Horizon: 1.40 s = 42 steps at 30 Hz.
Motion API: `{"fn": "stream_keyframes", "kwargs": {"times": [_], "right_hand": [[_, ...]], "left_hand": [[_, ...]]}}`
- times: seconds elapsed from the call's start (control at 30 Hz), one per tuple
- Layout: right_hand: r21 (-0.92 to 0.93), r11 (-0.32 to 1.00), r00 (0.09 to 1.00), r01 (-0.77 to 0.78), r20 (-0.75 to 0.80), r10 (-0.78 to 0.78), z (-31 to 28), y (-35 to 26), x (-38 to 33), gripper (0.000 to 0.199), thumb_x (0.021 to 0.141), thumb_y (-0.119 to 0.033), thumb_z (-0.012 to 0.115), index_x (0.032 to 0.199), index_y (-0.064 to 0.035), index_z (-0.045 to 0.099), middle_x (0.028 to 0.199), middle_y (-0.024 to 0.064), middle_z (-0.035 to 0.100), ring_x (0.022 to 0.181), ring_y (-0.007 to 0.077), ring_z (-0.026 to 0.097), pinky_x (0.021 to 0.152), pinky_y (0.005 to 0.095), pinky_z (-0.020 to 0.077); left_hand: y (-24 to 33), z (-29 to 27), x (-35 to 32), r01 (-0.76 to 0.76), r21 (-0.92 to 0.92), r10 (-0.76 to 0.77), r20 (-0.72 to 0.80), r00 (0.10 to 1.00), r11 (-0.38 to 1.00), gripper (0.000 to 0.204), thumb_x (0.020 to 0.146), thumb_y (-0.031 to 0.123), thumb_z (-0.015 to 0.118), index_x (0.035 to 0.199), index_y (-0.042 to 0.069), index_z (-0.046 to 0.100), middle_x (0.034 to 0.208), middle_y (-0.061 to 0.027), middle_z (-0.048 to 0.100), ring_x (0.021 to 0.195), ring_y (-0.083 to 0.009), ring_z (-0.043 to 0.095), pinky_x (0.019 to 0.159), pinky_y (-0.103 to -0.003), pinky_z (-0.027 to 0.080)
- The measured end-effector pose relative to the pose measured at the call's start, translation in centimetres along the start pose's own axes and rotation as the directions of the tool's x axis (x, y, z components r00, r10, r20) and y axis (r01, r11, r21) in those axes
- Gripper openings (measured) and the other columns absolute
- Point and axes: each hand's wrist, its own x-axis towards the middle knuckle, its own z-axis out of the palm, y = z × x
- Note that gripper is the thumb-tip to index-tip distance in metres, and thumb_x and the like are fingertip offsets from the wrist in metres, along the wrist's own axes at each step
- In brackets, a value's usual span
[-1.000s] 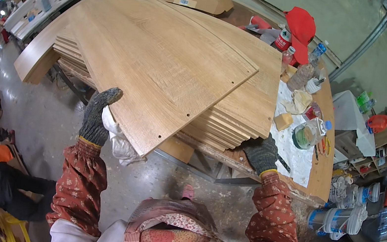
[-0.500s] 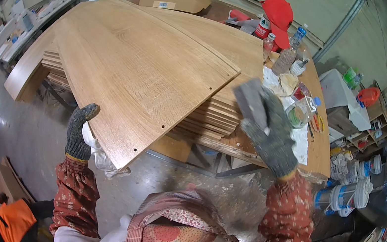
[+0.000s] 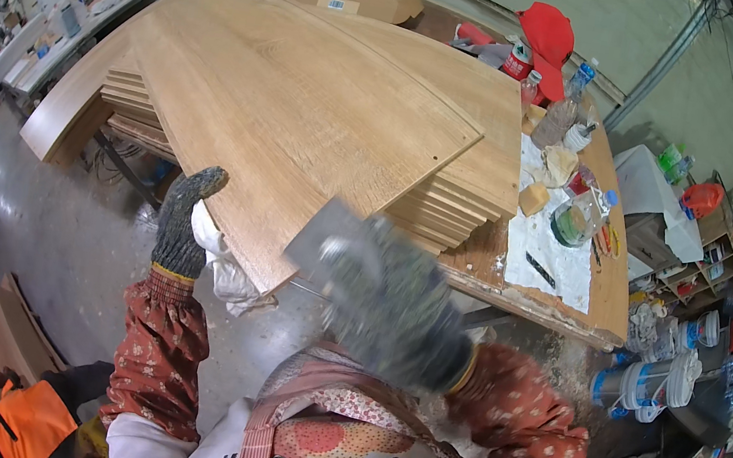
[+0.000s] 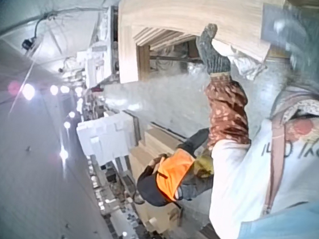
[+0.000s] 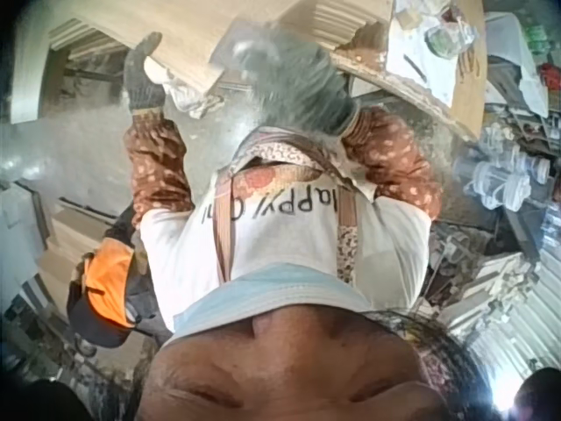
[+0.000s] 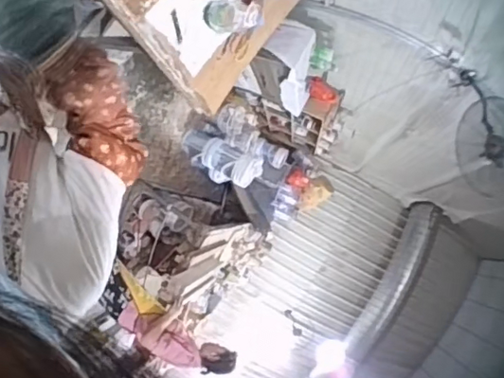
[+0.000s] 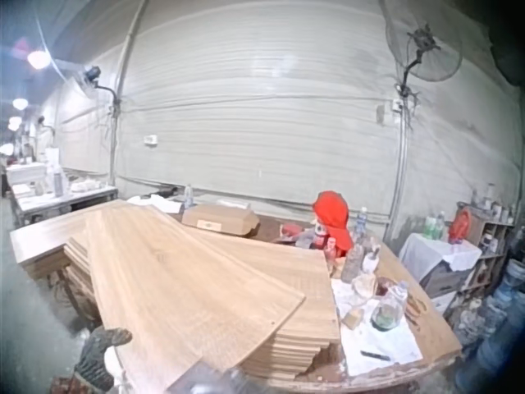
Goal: The person rubs a small block and a white cloth over the surfaces and edges of several wooden panels one at a time. The person then pours a liquid from a bottle onto the cloth and continues to wipe the panels.
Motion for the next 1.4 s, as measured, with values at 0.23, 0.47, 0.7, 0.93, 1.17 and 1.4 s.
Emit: {"fn": "stream_keyframes", "kwargs": {"times": [0.23,0.47,0.7,0.93,1.17,1.4], "right_hand": [[-0.681,0.725,0.963,-0.105,0.112,0.245,-1.3,12.5,0.2,0.042,0.086,-0.026,0.054,0.122,-0.0054,0.051,0.126,0.0155,0.049,0.114,0.0371,0.046,0.093,0.0457,0.0391],[0.036,0.997,0.997,0.069,-0.021,-0.068,2.7,-4.3,0.6,0.047,0.085,-0.023,0.054,0.128,-0.0054,0.046,0.127,0.0267,0.046,0.120,0.0402,0.045,0.094,0.0514,0.0378],[-0.246,0.968,0.998,-0.038,0.041,0.050,0.5,-0.3,-0.4,0.051,0.081,-0.026,0.061,0.126,-0.0078,0.047,0.131,0.0255,0.041,0.122,0.0414,0.041,0.100,0.0525,0.0329],[-0.243,0.970,1.000,0.022,0.024,-0.016,2.7,-5.6,1.6,0.046,0.082,-0.025,0.058,0.124,-0.0104,0.050,0.126,0.0295,0.043,0.118,0.0428,0.044,0.094,0.0532,0.0355],[-0.057,0.997,0.952,-0.042,0.300,0.057,0.7,-5.8,-2.6,0.045,0.081,-0.031,0.057,0.123,-0.0140,0.055,0.124,0.0288,0.045,0.114,0.0432,0.045,0.093,0.0543,0.0366],[-0.389,0.901,0.980,0.194,0.025,-0.200,4.1,-5.2,-0.7,0.044,0.082,-0.032,0.058,0.122,-0.0147,0.055,0.119,0.0245,0.048,0.111,0.0406,0.048,0.090,0.0510,0.0414]], "left_hand": [[0.1,0.5,0.2,-0.118,0.086,0.121,-0.027,0.992,0.989,0.049,0.069,0.032,0.073,0.105,0.001,0.062,0.108,-0.0132,0.061,0.104,-0.0256,0.058,0.094,-0.036,0.043],[2.4,1.2,-0.3,-0.291,0.602,0.298,0.091,0.950,0.744,0.031,0.073,0.011,0.064,0.103,0.004,0.064,0.106,-0.0126,0.063,0.104,-0.0252,0.058,0.093,-0.035,0.044],[2.2,1.0,-0.7,-0.259,0.585,0.266,0.076,0.961,0.769,0.044,0.067,0.014,0.073,0.108,0.004,0.062,0.111,-0.0126,0.061,0.106,-0.0253,0.057,0.095,-0.035,0.043],[0.6,0.6,0.2,-0.285,0.266,0.267,0.102,0.958,0.921,0.039,0.070,0.010,0.069,0.107,0.003,0.062,0.112,-0.0118,0.061,0.106,-0.0251,0.057,0.096,-0.036,0.042],[2.7,2.0,-0.3,-0.241,0.472,0.233,0.076,0.970,0.848,0.037,0.072,0.010,0.067,0.109,0.004,0.062,0.113,-0.0119,0.061,0.108,-0.0248,0.055,0.097,-0.036,0.041],[1.5,1.5,-0.4,-0.214,0.224,0.209,0.049,0.977,0.951,0.034,0.075,0.010,0.065,0.108,0.005,0.063,0.112,-0.0123,0.060,0.108,-0.0251,0.055,0.096,-0.036,0.042]]}}
